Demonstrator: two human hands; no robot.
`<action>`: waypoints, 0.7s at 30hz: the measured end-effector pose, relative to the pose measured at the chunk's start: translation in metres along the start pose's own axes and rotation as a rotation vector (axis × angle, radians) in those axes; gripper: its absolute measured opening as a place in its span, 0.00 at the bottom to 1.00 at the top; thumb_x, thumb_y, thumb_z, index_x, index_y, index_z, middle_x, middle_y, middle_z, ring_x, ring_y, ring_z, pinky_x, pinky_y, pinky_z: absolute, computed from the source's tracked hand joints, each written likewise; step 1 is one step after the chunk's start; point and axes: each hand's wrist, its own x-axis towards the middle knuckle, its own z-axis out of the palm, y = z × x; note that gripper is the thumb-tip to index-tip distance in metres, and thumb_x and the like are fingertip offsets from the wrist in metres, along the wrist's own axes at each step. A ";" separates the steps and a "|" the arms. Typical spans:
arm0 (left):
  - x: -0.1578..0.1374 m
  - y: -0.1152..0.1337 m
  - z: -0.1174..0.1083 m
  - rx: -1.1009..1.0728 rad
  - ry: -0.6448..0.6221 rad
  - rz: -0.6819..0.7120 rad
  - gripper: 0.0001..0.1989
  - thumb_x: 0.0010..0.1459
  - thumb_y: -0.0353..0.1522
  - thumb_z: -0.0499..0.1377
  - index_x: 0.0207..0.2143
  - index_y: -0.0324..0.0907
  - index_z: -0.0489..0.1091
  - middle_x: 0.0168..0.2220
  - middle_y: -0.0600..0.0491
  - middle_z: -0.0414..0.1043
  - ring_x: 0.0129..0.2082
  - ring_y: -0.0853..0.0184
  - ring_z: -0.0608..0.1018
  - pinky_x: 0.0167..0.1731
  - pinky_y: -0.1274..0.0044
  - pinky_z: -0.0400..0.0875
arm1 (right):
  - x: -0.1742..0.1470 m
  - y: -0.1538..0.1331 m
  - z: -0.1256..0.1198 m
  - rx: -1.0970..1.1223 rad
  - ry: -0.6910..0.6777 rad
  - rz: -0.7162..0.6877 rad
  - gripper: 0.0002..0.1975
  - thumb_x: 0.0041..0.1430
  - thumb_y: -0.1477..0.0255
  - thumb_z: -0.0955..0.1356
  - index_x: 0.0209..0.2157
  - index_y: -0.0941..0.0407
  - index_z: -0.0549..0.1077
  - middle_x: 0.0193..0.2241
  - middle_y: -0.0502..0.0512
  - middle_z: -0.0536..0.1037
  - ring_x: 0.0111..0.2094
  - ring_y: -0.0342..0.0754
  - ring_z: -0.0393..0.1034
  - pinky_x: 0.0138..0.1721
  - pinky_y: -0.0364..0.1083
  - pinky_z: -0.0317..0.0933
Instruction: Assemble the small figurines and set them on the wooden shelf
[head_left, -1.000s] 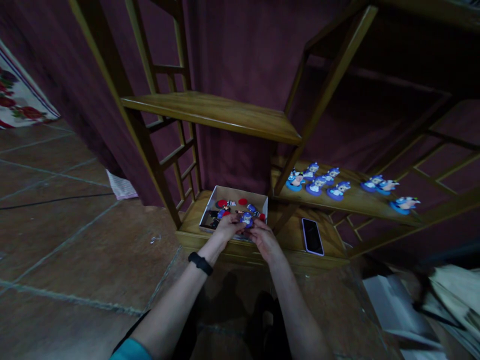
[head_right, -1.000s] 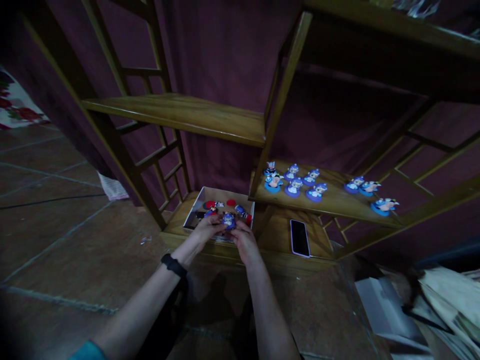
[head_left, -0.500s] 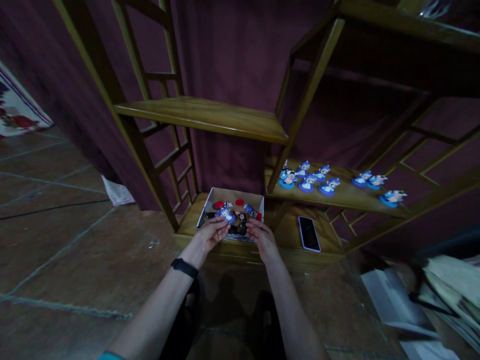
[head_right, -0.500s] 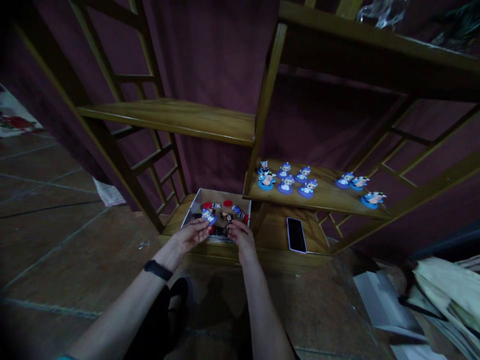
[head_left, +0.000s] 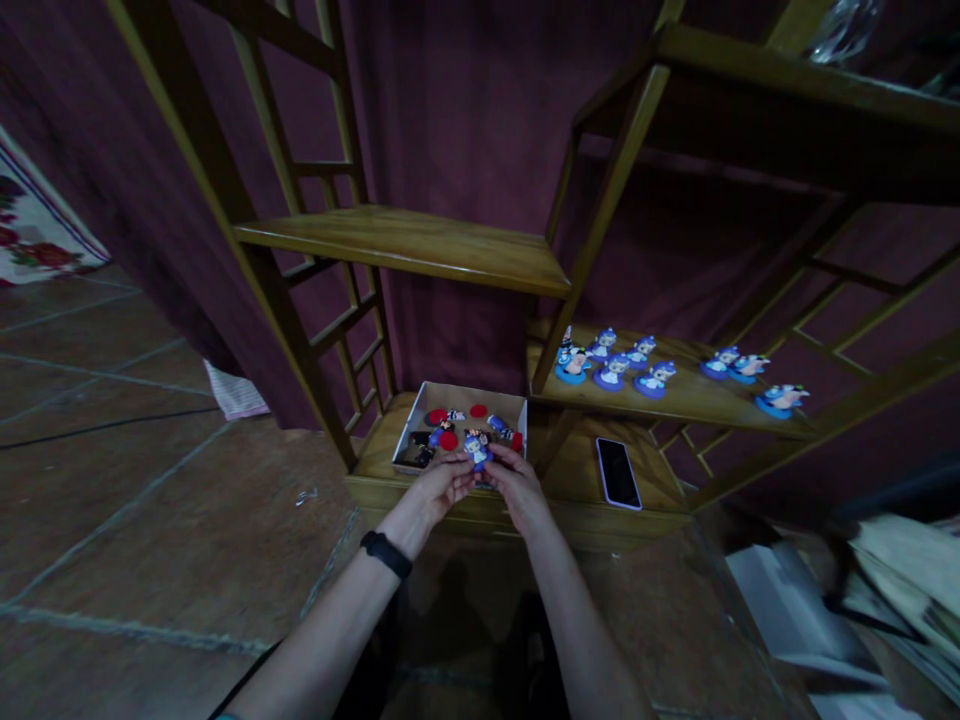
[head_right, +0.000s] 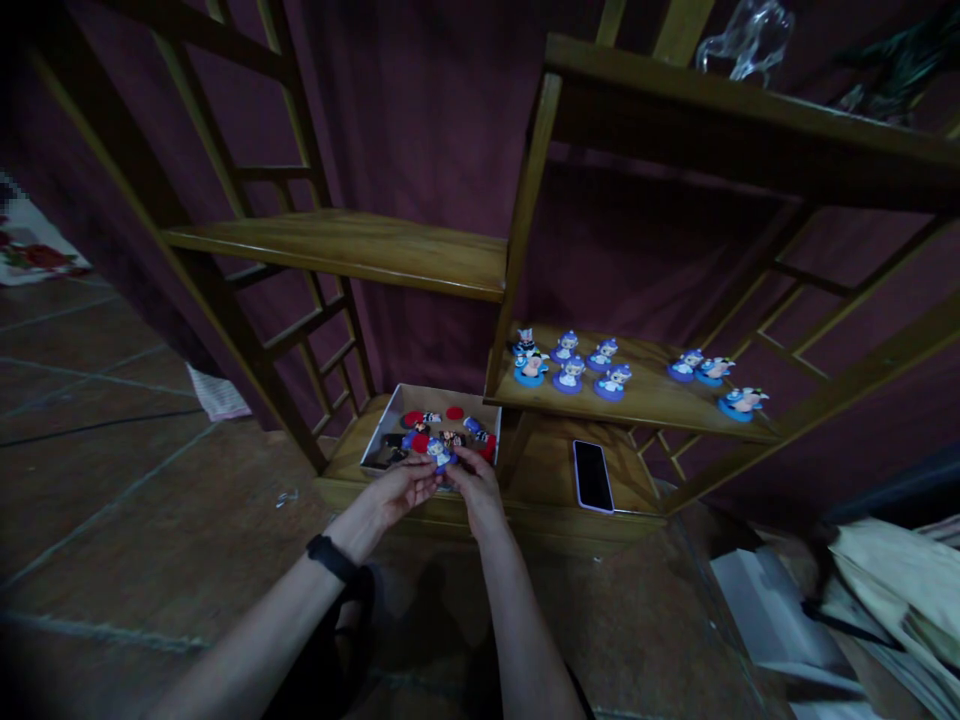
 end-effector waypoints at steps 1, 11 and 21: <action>0.000 0.000 0.000 0.001 -0.007 -0.009 0.07 0.49 0.21 0.59 0.31 0.38 0.65 0.23 0.53 0.73 0.22 0.73 0.76 0.23 0.83 0.70 | 0.001 0.001 -0.001 -0.016 0.009 -0.003 0.20 0.36 0.72 0.74 0.36 0.55 0.75 0.32 0.51 0.78 0.34 0.46 0.72 0.39 0.46 0.65; 0.005 -0.006 -0.001 0.029 -0.010 0.006 0.07 0.49 0.21 0.60 0.31 0.37 0.68 0.23 0.54 0.72 0.21 0.75 0.75 0.25 0.83 0.71 | 0.007 0.007 -0.007 -0.234 0.063 -0.031 0.18 0.33 0.73 0.74 0.33 0.55 0.76 0.31 0.49 0.78 0.35 0.48 0.71 0.41 0.47 0.63; -0.007 -0.002 0.004 0.065 -0.062 0.139 0.14 0.42 0.26 0.67 0.34 0.36 0.73 0.29 0.48 0.76 0.26 0.71 0.77 0.28 0.81 0.71 | -0.005 -0.006 -0.008 -0.318 -0.014 -0.050 0.19 0.41 0.65 0.72 0.38 0.55 0.75 0.36 0.52 0.78 0.39 0.51 0.71 0.46 0.51 0.61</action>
